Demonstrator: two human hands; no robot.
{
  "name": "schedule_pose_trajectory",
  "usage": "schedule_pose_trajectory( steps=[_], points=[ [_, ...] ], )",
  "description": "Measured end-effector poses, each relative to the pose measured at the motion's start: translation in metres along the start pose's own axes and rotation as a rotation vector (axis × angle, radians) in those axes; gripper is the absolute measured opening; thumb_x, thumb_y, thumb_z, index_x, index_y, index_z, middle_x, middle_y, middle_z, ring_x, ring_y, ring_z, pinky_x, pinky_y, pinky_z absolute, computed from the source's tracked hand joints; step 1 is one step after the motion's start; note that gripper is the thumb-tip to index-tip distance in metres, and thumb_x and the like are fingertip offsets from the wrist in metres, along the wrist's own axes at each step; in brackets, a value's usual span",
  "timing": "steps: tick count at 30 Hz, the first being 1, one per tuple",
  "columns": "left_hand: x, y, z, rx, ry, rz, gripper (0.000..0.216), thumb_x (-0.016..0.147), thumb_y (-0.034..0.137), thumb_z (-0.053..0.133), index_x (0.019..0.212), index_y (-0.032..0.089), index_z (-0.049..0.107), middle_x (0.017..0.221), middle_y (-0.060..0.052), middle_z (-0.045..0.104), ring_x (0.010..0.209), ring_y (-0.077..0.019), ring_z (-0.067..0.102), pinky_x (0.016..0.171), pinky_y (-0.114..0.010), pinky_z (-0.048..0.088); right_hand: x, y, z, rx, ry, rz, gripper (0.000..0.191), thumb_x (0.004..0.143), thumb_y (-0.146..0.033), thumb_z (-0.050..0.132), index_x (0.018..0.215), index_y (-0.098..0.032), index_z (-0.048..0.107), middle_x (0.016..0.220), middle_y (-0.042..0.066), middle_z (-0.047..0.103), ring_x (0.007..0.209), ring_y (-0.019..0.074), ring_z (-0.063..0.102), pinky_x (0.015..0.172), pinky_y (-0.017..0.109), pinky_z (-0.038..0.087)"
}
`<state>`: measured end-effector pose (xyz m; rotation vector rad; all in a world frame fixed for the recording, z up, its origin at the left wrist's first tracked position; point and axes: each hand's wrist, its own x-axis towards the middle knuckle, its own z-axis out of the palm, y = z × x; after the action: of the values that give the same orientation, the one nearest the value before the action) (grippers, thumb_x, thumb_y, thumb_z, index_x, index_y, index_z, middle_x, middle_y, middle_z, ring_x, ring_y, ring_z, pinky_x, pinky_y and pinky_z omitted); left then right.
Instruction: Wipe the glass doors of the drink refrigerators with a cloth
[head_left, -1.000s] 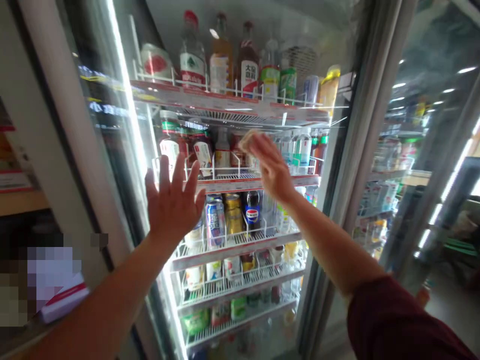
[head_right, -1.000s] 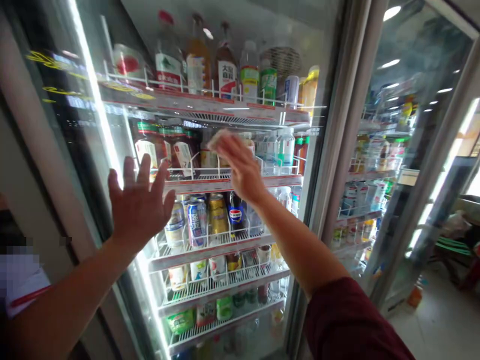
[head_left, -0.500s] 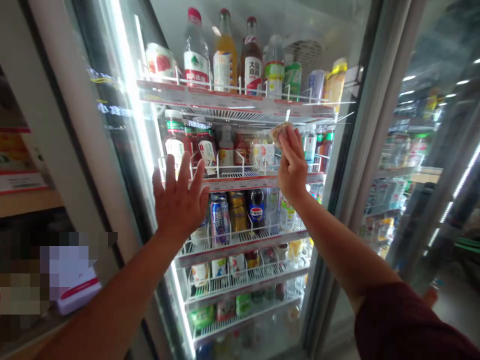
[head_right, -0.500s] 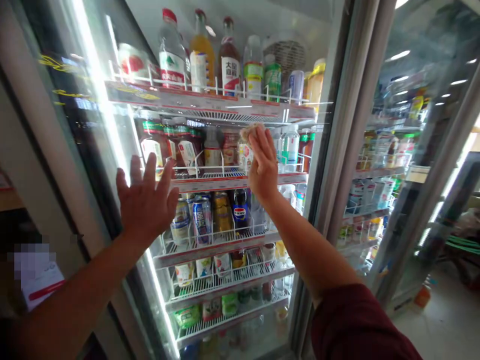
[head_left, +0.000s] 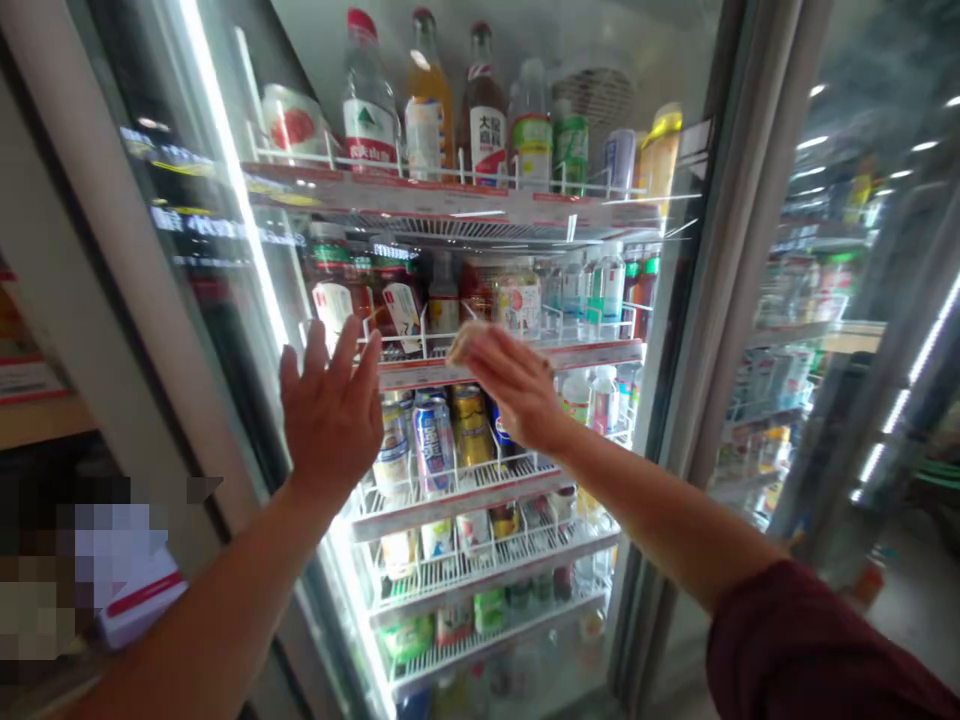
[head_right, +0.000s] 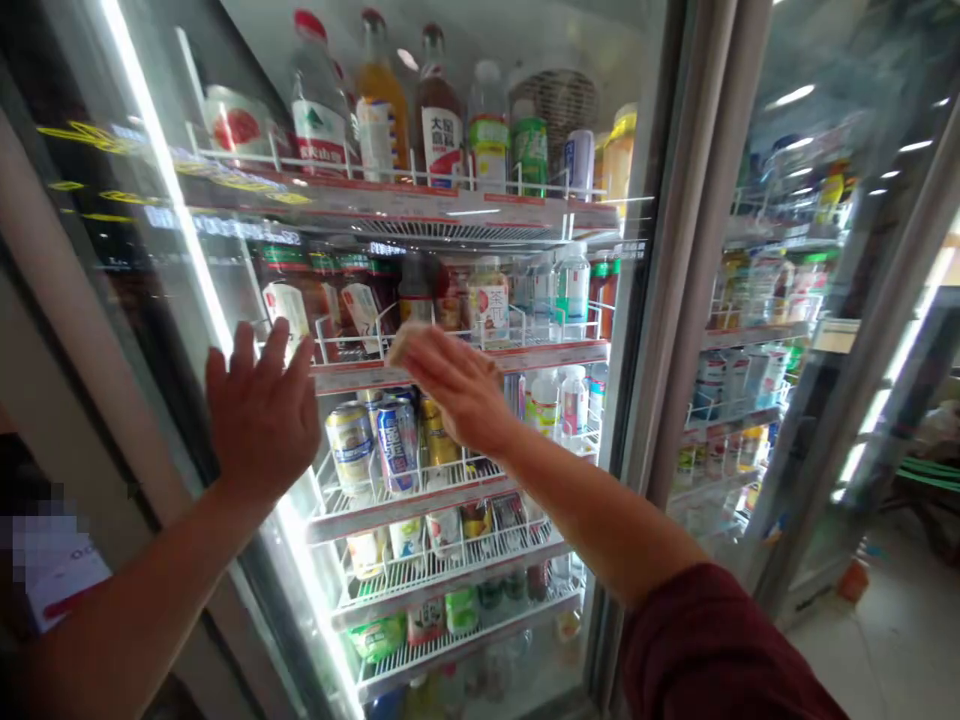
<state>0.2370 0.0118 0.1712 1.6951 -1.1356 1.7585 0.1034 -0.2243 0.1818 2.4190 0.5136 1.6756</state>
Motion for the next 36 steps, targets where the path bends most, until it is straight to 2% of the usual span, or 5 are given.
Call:
schedule_pose_trajectory(
  steps=[14,20,26,32,36],
  points=[
    [-0.005,-0.005,-0.007,-0.148,0.102,-0.008,0.064,0.093,0.006,0.042,0.151,0.035,0.041,0.149,-0.003,0.053,0.148,-0.0226,0.038,0.125,-0.054,0.027,-0.011,0.01,-0.008,0.079,-0.091,-0.187,0.067,0.102,-0.014,0.037,0.156,-0.049,0.018,0.155,-0.015,0.044,0.15,0.0139,0.033,0.126,0.04,0.036],
    [-0.005,0.0,-0.002,0.003,0.025,-0.024,0.07,0.092,0.017,0.053,0.156,0.033,0.03,0.165,-0.003,0.025,0.156,-0.0283,0.014,0.126,-0.061,0.014,-0.004,0.039,-0.021,-0.063,0.361,0.261,0.062,0.102,-0.015,0.027,0.158,-0.042,0.019,0.163,-0.01,0.033,0.155,0.0233,0.016,0.128,0.058,0.025],
    [-0.004,0.004,0.0,0.057,-0.046,0.012,0.076,0.092,0.023,0.056,0.159,0.028,0.022,0.163,-0.006,0.03,0.155,-0.0281,0.019,0.126,-0.057,0.016,-0.035,0.019,-0.013,0.074,-0.031,-0.12,0.066,0.099,-0.014,0.039,0.154,-0.048,0.027,0.155,-0.013,0.045,0.149,0.0173,0.036,0.125,0.044,0.038],
    [-0.003,0.001,-0.005,-0.033,0.007,-0.006,0.057,0.096,0.019,0.044,0.152,0.03,0.039,0.157,-0.002,0.041,0.153,-0.0219,0.027,0.125,-0.053,0.022,-0.028,0.047,-0.027,-0.067,0.45,0.269,0.06,0.101,-0.016,0.028,0.156,-0.04,0.027,0.165,-0.009,0.028,0.155,0.0238,0.019,0.127,0.061,0.025],
    [-0.004,-0.001,-0.008,-0.129,0.035,-0.07,0.047,0.099,0.019,0.035,0.141,0.028,0.054,0.148,-0.001,0.053,0.149,-0.0181,0.035,0.124,-0.052,0.025,-0.036,0.003,-0.008,0.017,0.134,-0.016,0.074,0.098,-0.01,0.036,0.159,-0.042,0.01,0.165,-0.012,0.025,0.155,0.0162,0.019,0.129,0.045,0.029]
  ],
)
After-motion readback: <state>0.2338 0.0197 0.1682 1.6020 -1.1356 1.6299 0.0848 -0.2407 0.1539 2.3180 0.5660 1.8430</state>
